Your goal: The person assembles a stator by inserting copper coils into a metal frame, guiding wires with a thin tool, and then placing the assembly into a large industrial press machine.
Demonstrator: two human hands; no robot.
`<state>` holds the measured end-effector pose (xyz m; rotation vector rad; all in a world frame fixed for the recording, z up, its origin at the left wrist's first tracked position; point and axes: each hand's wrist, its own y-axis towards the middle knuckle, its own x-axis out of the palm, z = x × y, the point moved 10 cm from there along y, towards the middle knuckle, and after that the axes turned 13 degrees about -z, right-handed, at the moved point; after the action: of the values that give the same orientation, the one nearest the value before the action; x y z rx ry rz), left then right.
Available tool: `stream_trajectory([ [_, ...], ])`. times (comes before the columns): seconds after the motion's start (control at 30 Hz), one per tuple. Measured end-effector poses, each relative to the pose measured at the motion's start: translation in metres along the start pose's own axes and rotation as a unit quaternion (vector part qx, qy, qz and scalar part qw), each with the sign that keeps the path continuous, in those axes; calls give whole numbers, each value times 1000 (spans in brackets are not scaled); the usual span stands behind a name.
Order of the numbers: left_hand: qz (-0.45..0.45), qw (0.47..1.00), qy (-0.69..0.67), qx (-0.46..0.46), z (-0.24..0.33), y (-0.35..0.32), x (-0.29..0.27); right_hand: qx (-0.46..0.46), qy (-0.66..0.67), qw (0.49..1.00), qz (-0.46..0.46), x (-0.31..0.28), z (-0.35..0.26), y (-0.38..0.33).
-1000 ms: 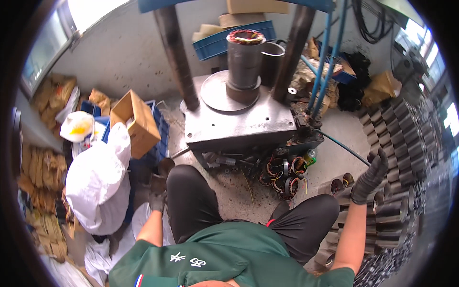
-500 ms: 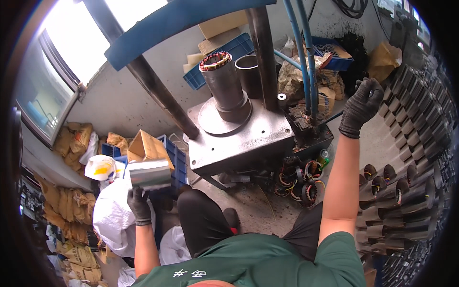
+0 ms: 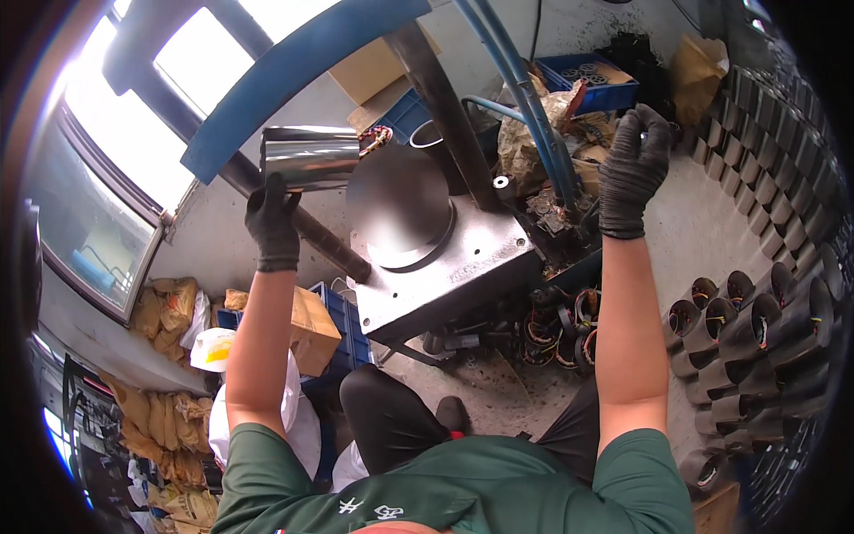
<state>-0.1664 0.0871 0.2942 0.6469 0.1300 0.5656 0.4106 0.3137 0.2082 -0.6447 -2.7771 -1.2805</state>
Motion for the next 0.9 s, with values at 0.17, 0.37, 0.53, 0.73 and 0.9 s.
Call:
stream_trajectory([
  [0.17,-16,997,73,-24,-4,60,27,2,-30,1000,-7,-3,-8,1],
  [0.37,-92,977,186,-43,7,111,73,47,-111,989,-87,-13,-29,15],
  [0.53,-106,960,250,-60,8,134,90,73,-101,970,-210,-14,-26,31],
  [0.73,-143,952,247,-110,-6,149,88,72,-90,969,-217,-14,-24,30],
  [0.9,-164,946,250,-128,-5,145,99,70,-100,968,-220,-16,-18,31],
])
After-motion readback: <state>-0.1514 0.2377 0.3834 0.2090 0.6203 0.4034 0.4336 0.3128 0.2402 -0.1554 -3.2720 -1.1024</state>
